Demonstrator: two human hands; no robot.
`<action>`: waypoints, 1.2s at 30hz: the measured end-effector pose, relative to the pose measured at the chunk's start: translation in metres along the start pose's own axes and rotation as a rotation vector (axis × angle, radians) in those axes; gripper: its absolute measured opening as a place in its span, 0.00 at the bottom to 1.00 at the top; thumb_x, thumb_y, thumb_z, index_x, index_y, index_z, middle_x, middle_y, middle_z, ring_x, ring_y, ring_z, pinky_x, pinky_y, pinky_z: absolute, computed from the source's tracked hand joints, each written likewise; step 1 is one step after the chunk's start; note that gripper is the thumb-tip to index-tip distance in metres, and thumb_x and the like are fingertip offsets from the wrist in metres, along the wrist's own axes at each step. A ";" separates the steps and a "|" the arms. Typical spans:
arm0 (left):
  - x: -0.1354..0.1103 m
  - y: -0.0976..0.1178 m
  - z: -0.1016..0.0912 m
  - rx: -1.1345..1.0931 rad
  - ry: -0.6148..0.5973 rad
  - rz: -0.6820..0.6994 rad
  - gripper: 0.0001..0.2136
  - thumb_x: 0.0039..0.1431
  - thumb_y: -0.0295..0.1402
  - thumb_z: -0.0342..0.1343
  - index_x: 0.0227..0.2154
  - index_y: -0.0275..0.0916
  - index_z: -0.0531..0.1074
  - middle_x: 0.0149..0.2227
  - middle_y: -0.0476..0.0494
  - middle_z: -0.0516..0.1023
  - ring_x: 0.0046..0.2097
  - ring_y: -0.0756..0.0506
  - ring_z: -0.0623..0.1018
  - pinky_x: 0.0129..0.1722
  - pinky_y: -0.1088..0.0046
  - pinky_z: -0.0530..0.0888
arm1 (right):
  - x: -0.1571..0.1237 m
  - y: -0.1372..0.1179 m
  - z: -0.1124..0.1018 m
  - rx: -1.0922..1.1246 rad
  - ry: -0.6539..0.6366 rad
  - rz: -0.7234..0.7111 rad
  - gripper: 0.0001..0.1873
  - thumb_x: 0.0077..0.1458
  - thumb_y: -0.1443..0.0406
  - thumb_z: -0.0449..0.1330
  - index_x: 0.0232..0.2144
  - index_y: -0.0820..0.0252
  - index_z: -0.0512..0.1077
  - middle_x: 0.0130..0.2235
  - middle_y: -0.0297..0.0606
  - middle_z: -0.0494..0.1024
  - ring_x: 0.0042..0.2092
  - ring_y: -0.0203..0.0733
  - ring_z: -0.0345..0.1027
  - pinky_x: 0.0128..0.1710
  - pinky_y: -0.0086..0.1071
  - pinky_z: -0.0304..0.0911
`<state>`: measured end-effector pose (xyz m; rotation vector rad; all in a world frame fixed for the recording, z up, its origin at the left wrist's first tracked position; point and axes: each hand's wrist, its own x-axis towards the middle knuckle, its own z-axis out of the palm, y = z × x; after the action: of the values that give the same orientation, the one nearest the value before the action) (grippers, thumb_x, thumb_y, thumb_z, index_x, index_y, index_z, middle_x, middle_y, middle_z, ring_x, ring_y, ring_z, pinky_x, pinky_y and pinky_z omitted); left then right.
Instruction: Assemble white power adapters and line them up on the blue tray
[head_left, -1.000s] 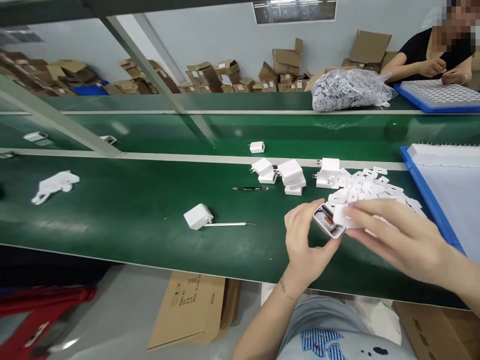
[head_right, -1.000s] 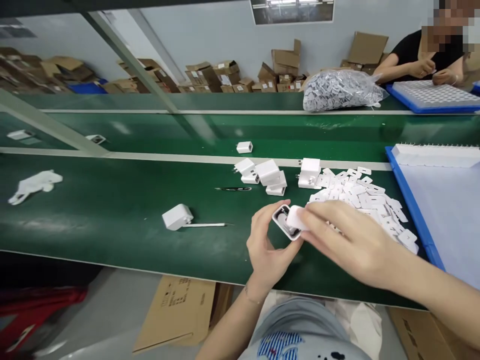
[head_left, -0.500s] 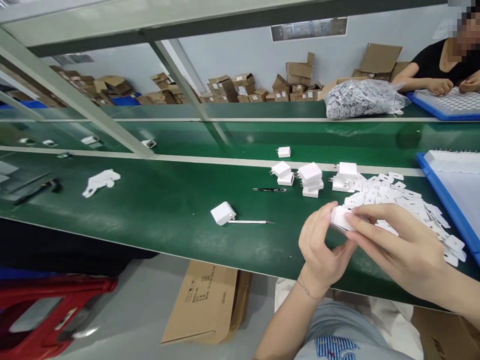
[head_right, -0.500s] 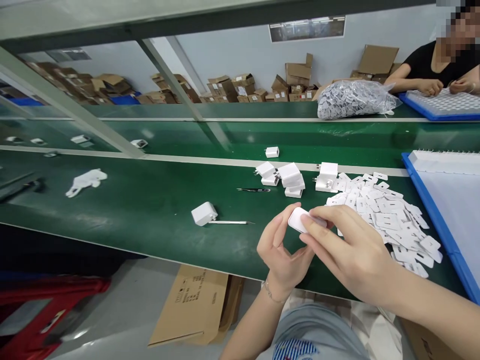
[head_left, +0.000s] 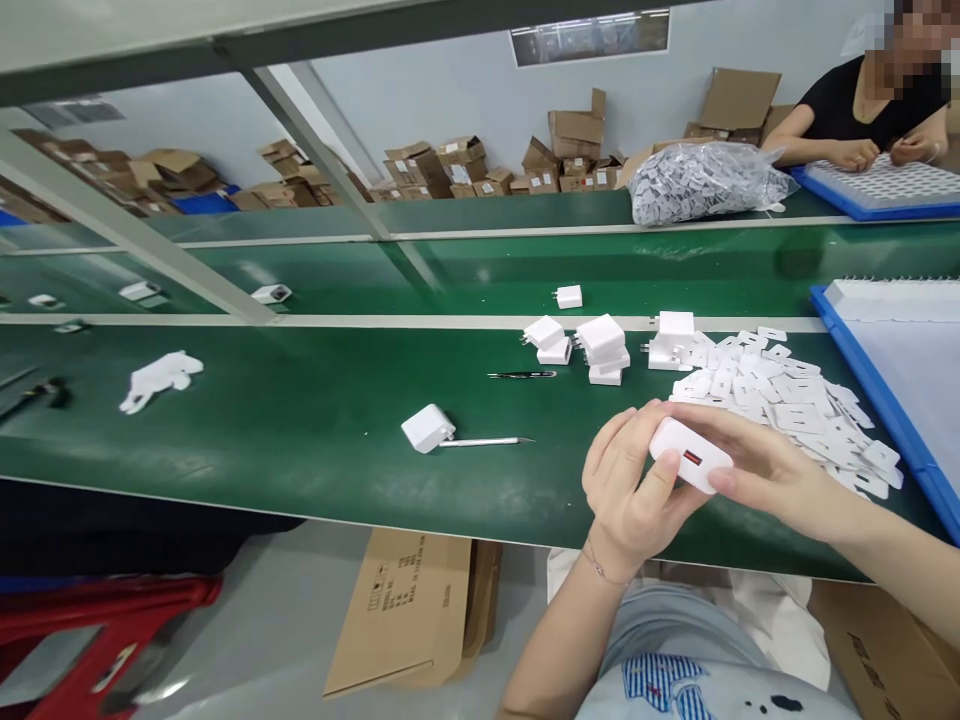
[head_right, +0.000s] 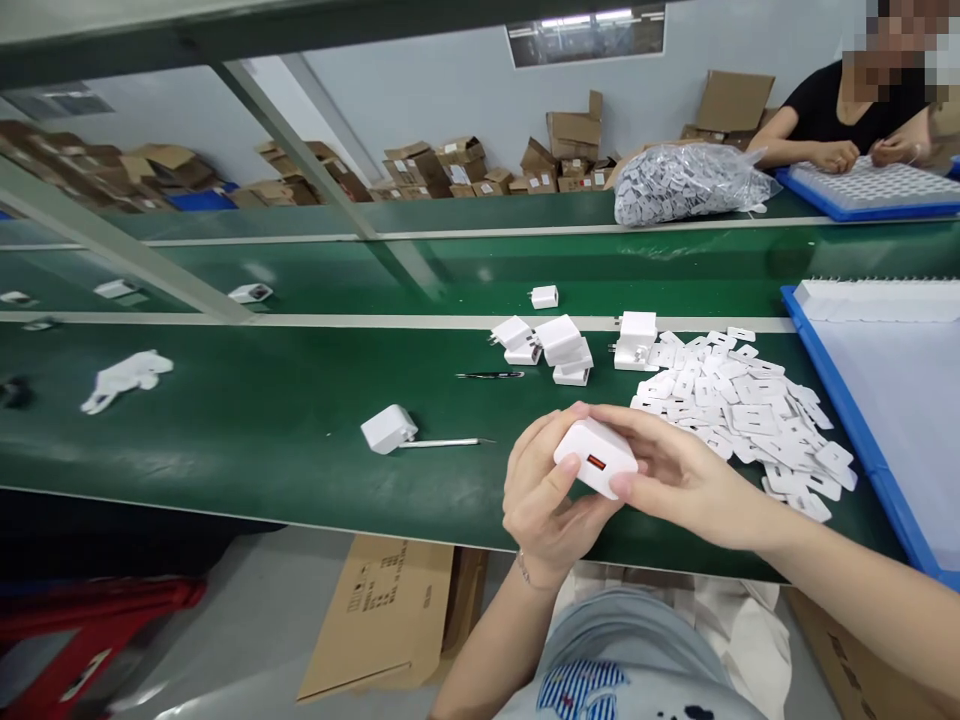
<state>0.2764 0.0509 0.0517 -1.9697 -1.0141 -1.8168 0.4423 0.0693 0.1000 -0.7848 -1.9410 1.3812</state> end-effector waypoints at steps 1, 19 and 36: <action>0.000 0.000 0.000 -0.091 -0.041 -0.026 0.25 0.57 0.40 0.65 0.53 0.50 0.60 0.50 0.41 0.80 0.50 0.42 0.81 0.51 0.56 0.77 | 0.000 0.000 -0.002 -0.020 0.026 -0.035 0.26 0.62 0.56 0.60 0.61 0.46 0.66 0.59 0.42 0.73 0.56 0.48 0.71 0.49 0.39 0.74; -0.004 0.014 0.009 -0.527 -0.060 -0.400 0.26 0.64 0.52 0.51 0.55 0.37 0.71 0.46 0.36 0.79 0.47 0.39 0.80 0.43 0.66 0.80 | -0.014 -0.002 -0.009 -0.545 0.206 -0.570 0.22 0.69 0.55 0.46 0.61 0.46 0.63 0.54 0.44 0.67 0.57 0.50 0.63 0.54 0.46 0.65; 0.019 0.012 0.034 -0.492 -0.519 -0.218 0.24 0.59 0.46 0.61 0.55 0.44 0.68 0.49 0.37 0.77 0.51 0.38 0.78 0.49 0.60 0.78 | -0.054 0.008 -0.056 0.171 0.090 0.042 0.35 0.57 0.50 0.62 0.63 0.55 0.62 0.52 0.45 0.74 0.50 0.43 0.72 0.48 0.37 0.70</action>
<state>0.3091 0.0691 0.0669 -2.8336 -1.0160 -1.8363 0.5195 0.0631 0.0990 -0.7962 -1.7215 1.4884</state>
